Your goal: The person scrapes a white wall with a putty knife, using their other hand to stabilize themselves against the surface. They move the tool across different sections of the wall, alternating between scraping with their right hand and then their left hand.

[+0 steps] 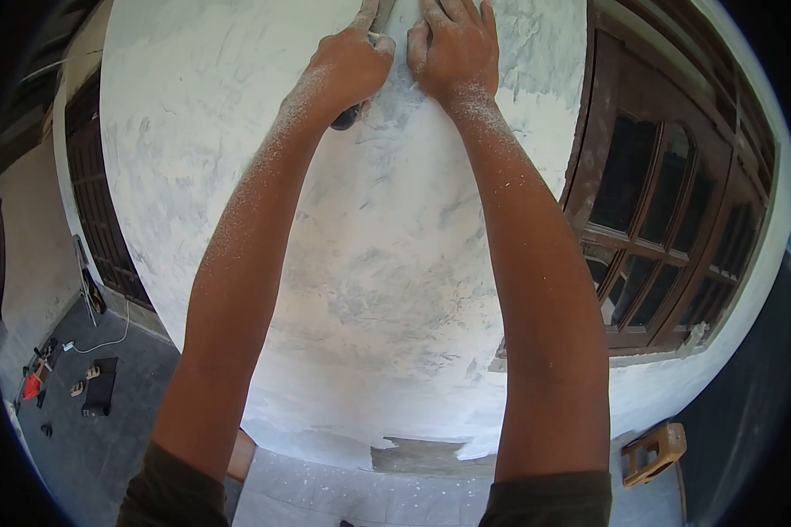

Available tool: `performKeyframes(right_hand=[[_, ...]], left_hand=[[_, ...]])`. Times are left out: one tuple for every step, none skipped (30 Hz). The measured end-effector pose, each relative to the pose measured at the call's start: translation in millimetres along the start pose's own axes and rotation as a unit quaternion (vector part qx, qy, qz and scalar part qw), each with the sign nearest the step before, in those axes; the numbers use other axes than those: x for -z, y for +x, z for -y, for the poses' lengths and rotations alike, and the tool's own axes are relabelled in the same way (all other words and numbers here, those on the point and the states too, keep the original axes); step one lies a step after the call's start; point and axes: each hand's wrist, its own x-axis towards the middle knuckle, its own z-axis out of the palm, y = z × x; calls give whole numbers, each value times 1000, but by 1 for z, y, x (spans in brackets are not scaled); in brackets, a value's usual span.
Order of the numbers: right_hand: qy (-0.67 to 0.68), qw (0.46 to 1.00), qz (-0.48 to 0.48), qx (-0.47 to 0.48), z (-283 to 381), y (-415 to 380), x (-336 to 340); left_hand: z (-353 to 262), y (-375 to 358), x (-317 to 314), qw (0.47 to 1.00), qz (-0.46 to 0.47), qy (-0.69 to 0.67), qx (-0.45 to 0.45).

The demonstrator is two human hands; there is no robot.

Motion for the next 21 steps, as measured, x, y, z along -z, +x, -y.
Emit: performKeyframes(right_hand=[[5,1000,3,-2,2,-1,1],[2,1000,6,0,2,-2,1],[2,1000,8,-3,3,-2,1],[3,1000,8,-8,3,-1,1],[-1,1000,8,-7,3,-1,1],[1,1000,8,-6,2,-2,0],[3,1000,8,-5,1,-2,0],[0,1000,9,-6,1,-3,0],[6,1000,8,-6,1,-3,1],[11,1000,7,-6,1,-3,1],[8,1000,7,-6,1,-3,1],[2,1000,8,-10,2,-3,0],[-3,1000,8,-13,1,-2,0],[-5,1000,9,-13,2,-2,1],[5,1000,8,-13,2,-2,1],[15,1000,6,-14,2,-2,1],[13,1000,5,-15,1,-2,1],[-4,1000,0,1,0,-2,0],[-21,1000,-2,17,-2,-3,-2],[-23,1000,-2,18,-9,-6,-6],[-27,999,-7,28,-17,-7,-11]], left_hand=[[-9,2,13,995,63,-66,40],[-10,4,17,995,65,-71,40],[-11,5,21,994,76,-65,39],[-13,7,25,994,87,-57,37],[-14,8,28,993,98,-49,35],[-16,11,29,993,110,-40,32],[-18,13,29,992,123,-30,29],[-7,9,7,999,35,15,3],[6,10,-9,999,36,13,2],[11,2,-12,999,43,7,1],[14,-2,-14,999,51,1,-1],[14,0,-15,999,52,7,-2],[8,3,-7,999,52,4,-4],[-2,10,4,997,69,-25,7],[-7,17,12,995,87,-52,19],[-13,24,17,996,76,-35,17],[-17,27,20,996,77,-35,14],[-23,32,25,990,117,-55,63],[-30,29,32,978,159,-76,113],[-22,24,19,978,159,-78,112],[-6,16,-3,992,94,-54,57]])
